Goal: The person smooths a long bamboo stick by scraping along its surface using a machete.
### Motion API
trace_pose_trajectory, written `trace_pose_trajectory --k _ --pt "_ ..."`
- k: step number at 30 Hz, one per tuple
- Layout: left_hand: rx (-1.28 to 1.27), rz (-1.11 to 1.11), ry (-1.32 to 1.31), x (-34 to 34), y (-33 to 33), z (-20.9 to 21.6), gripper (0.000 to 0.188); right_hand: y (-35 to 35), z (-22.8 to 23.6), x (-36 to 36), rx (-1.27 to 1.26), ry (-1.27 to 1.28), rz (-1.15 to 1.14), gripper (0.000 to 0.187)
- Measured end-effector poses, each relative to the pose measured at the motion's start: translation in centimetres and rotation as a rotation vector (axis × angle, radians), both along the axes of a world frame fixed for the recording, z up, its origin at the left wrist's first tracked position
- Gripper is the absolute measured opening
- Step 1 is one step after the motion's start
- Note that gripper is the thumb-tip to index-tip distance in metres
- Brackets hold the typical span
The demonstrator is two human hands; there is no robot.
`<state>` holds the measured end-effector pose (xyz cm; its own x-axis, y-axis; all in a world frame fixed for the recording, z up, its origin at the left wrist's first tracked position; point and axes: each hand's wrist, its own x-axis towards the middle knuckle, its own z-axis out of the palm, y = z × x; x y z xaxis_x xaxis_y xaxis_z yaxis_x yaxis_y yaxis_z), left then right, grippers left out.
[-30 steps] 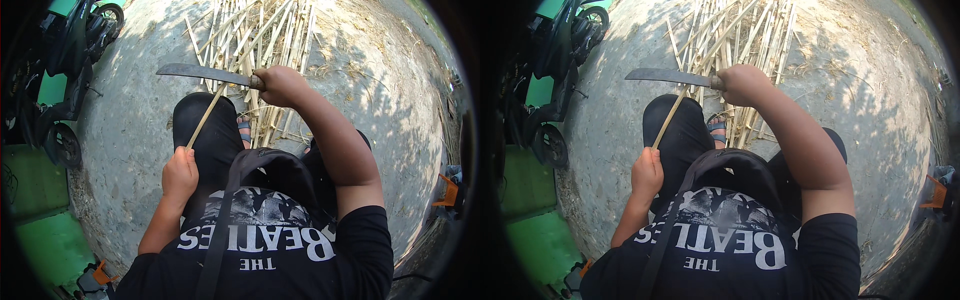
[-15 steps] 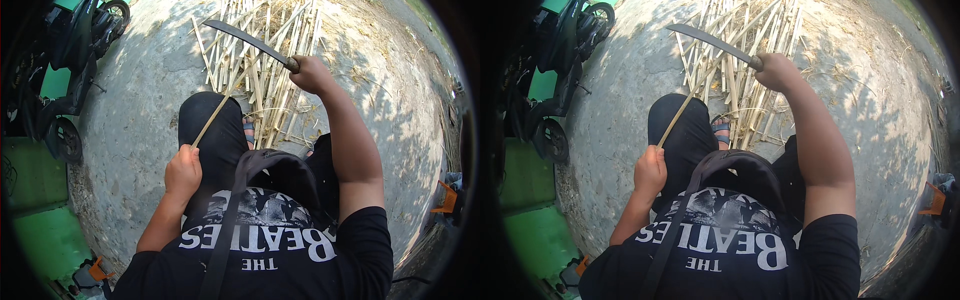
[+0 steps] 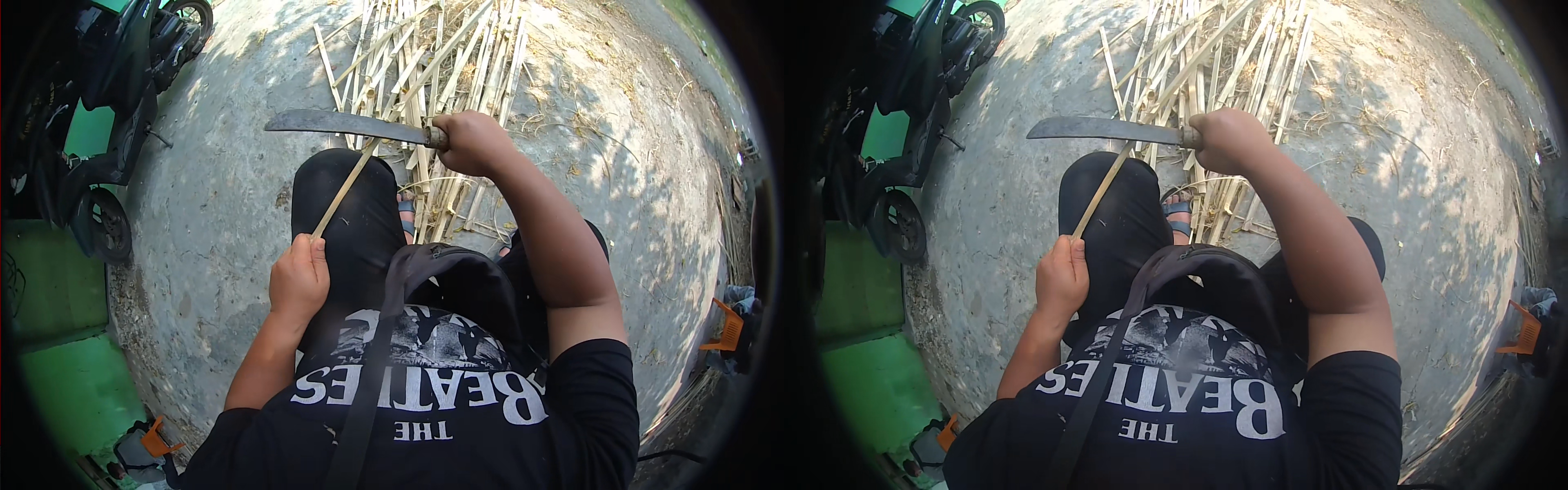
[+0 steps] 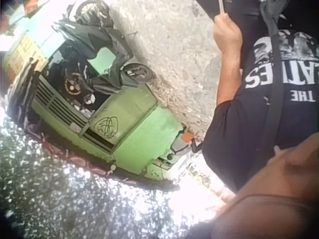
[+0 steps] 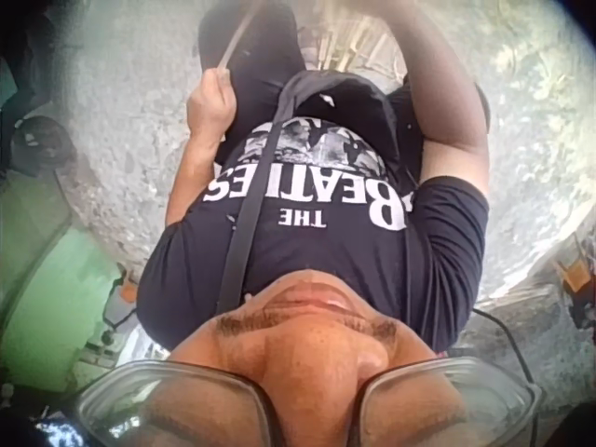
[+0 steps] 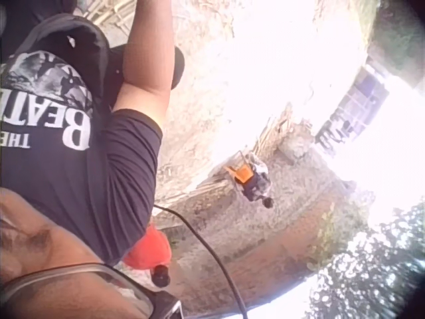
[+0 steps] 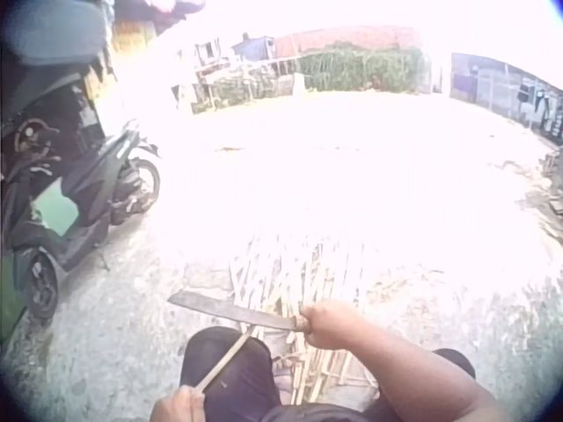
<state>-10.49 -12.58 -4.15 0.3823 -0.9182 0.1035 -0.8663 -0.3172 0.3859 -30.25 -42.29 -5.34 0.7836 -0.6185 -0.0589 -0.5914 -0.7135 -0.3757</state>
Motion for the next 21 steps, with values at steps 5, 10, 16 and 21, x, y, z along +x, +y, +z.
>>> trace_pose_trajectory --k 5,10,16,21 --pt "0.07 0.034 0.011 -0.4 0.0 0.5 0.029 2.1 0.2 0.4 -0.049 -0.069 0.014 0.014" --pt "0.089 0.039 0.009 -0.3 0.0 0.5 0.03 5.9 0.8 3.2 -0.082 -0.11 0.203 0.016" --pt "0.001 0.021 0.016 -0.3 -0.4 0.4 0.03 3.7 0.5 2.7 -0.12 -0.023 0.192 0.018" --pt "0.061 0.035 0.058 -0.3 -0.4 0.7 0.03 4.7 2.1 2.3 -0.078 0.068 0.205 0.017"
